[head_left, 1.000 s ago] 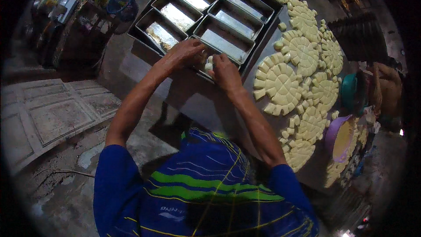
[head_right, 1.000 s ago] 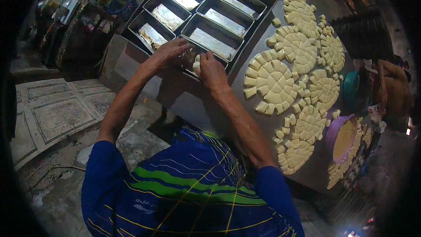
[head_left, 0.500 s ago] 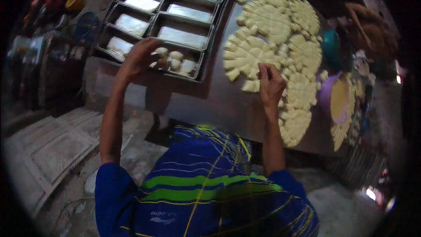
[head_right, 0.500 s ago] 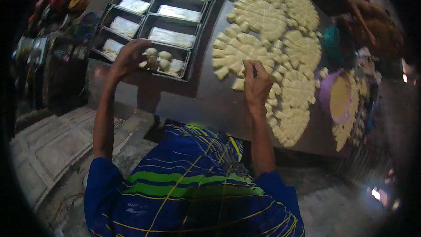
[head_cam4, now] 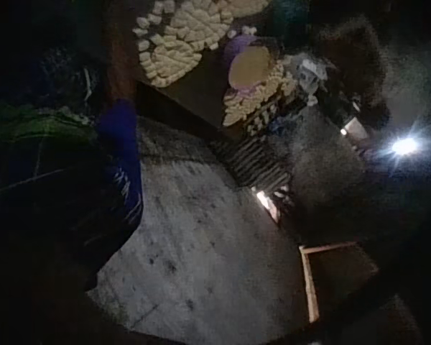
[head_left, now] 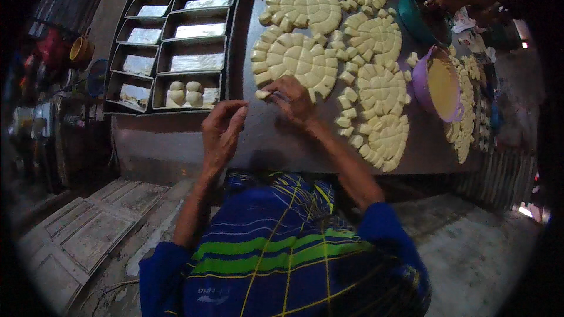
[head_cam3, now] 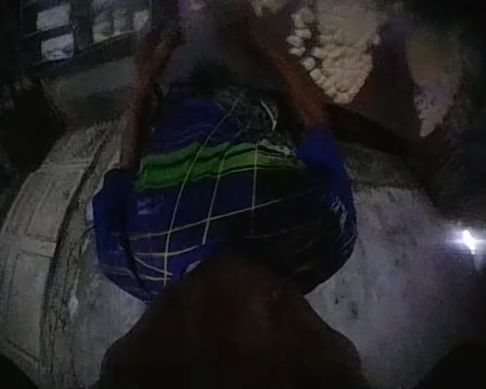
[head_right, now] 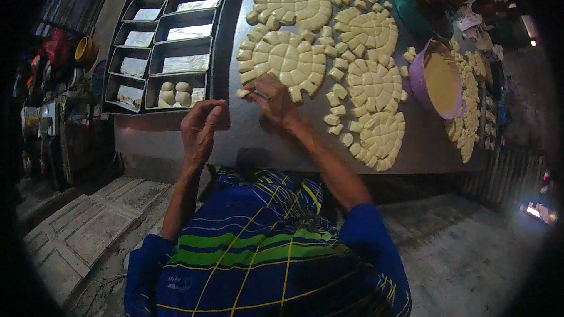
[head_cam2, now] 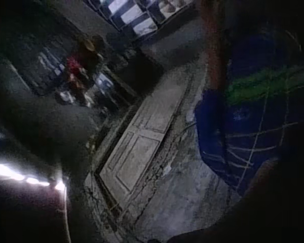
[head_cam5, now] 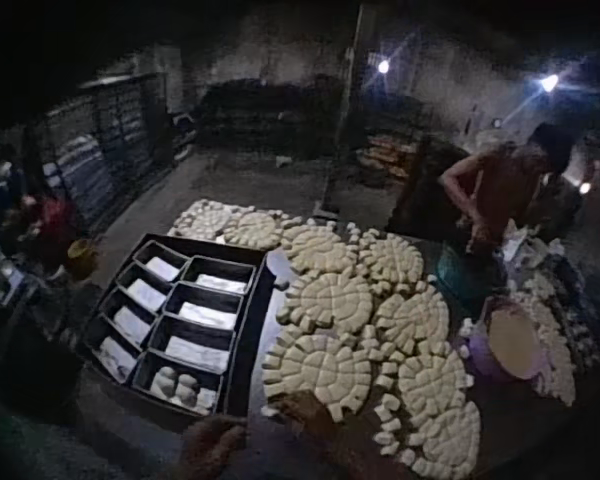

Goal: The person prepares dough pieces by dipping them in a liquid mixture, folding them, and then placing the finished rolls into metal baking pans.

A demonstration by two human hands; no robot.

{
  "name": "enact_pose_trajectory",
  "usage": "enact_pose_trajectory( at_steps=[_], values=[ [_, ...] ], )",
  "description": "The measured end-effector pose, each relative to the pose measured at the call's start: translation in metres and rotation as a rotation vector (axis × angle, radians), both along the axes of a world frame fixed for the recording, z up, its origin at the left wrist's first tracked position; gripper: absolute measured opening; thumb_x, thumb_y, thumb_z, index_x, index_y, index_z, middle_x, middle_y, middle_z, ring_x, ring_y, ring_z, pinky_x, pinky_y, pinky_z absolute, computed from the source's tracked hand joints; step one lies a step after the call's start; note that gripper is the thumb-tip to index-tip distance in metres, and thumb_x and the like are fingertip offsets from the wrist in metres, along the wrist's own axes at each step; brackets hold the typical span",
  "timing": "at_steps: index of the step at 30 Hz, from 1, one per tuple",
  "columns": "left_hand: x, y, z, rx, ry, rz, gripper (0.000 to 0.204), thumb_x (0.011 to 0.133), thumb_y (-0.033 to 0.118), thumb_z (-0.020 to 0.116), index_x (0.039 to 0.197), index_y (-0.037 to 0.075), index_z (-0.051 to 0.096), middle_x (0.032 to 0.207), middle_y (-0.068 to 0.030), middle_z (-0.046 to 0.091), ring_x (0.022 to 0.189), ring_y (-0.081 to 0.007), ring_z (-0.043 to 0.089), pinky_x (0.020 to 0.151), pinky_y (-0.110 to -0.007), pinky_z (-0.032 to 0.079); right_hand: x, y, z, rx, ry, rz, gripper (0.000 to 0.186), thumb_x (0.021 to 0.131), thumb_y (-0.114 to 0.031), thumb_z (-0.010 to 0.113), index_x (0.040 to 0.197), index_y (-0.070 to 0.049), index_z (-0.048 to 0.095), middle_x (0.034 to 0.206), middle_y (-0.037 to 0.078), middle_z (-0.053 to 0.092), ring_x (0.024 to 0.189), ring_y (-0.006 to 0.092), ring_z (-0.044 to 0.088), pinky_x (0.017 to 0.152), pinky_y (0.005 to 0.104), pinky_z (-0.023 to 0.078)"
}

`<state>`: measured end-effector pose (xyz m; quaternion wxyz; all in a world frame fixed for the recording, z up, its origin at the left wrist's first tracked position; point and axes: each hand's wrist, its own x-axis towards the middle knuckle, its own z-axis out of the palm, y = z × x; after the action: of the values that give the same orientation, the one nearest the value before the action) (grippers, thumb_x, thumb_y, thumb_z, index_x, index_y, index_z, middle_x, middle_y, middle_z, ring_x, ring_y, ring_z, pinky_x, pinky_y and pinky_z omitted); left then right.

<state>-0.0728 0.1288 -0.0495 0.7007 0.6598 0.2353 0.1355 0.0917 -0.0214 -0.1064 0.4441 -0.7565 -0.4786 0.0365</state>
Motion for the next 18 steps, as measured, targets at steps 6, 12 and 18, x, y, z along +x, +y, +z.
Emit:
enact_pose_trajectory(
  at_steps=[6,12,18],
  values=[
    [0.035,-0.077,0.037,1.011,-0.415,0.150,0.023,0.090,0.013,0.064,0.109,0.001,0.066,0.101,-0.0129,0.070,0.095,-0.0328,0.068,0.094,-0.043,0.049,-0.087,-0.041,0.035,0.360,1.117,-0.092,0.016,0.094,-0.012,0.059,0.105,-0.004,0.067,0.099,0.002,0.068,0.094,0.0161,0.064,0.081,0.0335,0.051],
    [0.067,-0.129,0.052,0.965,-0.576,-0.260,0.031,0.088,0.030,0.065,0.103,0.003,0.069,0.094,-0.0132,0.070,0.086,-0.0327,0.068,0.082,-0.041,0.053,-0.061,-0.111,0.059,0.587,1.300,0.300,0.031,0.095,-0.025,0.061,0.120,-0.008,0.059,0.115,0.003,0.063,0.108,0.0144,0.058,0.094,0.0326,0.047],
    [0.110,-0.203,0.016,0.149,-0.300,-0.632,0.058,0.090,0.052,0.052,0.110,0.000,0.065,0.108,-0.0152,0.067,0.101,-0.0310,0.065,0.092,-0.037,0.049,-0.056,-0.200,0.010,1.084,1.674,0.303,0.051,0.092,-0.022,0.067,0.136,-0.007,0.045,0.130,0.005,0.053,0.123,0.0154,0.049,0.104,0.0340,0.041]
  ],
)
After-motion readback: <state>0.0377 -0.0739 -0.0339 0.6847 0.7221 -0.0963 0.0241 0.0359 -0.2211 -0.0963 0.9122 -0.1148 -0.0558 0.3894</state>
